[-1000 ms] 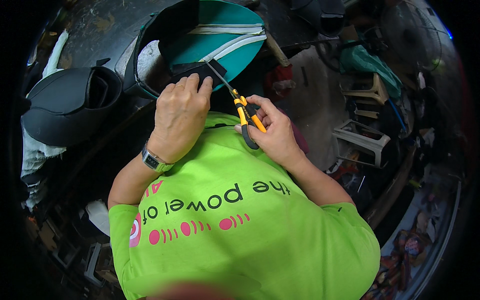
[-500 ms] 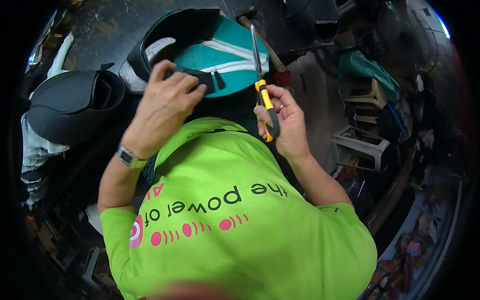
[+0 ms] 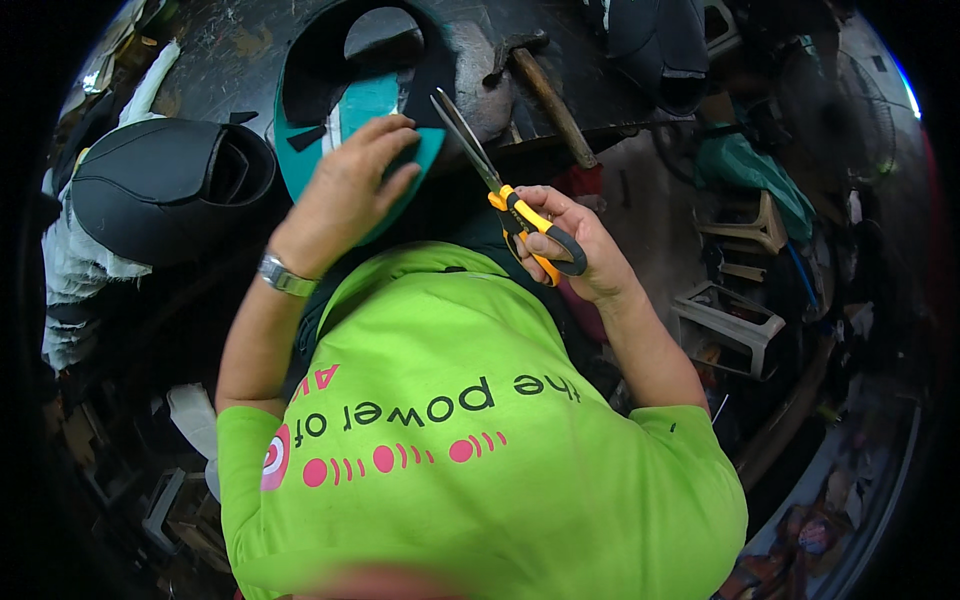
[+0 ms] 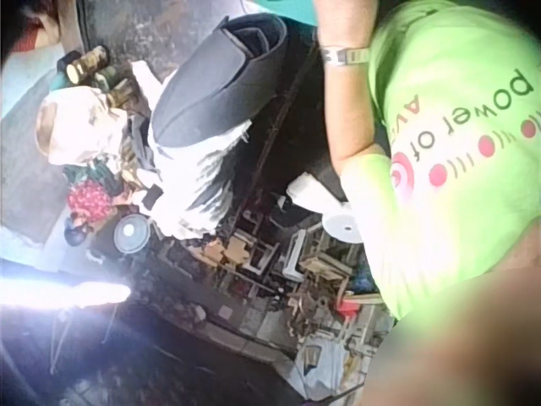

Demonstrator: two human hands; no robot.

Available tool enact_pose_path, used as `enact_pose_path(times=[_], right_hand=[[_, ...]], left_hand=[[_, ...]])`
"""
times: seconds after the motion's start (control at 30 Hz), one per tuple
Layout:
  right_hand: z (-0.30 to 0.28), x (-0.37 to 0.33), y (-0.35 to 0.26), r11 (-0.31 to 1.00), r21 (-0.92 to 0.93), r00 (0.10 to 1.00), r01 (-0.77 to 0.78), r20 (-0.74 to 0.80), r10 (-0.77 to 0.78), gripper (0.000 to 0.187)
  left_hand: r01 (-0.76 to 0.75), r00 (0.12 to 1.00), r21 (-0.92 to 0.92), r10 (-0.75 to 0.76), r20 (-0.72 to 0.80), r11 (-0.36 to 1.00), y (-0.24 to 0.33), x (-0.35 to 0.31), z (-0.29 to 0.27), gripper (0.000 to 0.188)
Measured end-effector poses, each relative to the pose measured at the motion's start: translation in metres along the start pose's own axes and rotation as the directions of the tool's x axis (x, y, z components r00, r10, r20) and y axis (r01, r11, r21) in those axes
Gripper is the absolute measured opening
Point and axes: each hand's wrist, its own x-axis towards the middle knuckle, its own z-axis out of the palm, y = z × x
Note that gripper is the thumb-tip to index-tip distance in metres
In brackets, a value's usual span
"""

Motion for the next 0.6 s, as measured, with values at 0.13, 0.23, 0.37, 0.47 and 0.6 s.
enact_pose_path(times=[0.13,0.23,0.37,0.47,0.6], right_hand=[[-0.008,-0.001,-0.007,0.992,0.043,0.993,-0.115,0.035,0.114,0.072],[-0.014,-0.006,-0.011,0.986,-0.034,0.985,-0.164,0.041,0.165,0.077],[-0.026,-0.004,-0.031,0.995,-0.095,0.999,0.004,0.047,0.0,0.076],[-0.036,0.014,-0.057,0.91,-0.377,0.955,0.173,-0.16,-0.248,0.067],[-0.03,0.049,-0.079,0.873,-0.43,0.88,0.231,-0.29,-0.376,0.052]], left_hand=[[-0.1,0.979,-0.037,0.092,-0.18,0.994,-0.006,-0.009,0.025,0.029],[-0.064,0.982,-0.075,0.05,-0.184,0.995,-0.011,-0.013,0.022,0.025],[-0.064,0.989,-0.049,0.057,-0.136,0.997,-0.003,-0.015,0.006,0.02],[-0.123,0.983,-0.009,0.121,-0.136,0.992,0.003,-0.022,-0.016,0.02],[0.135,0.963,0.318,-0.048,-0.267,0.939,-0.004,-0.032,-0.042,0.029]])
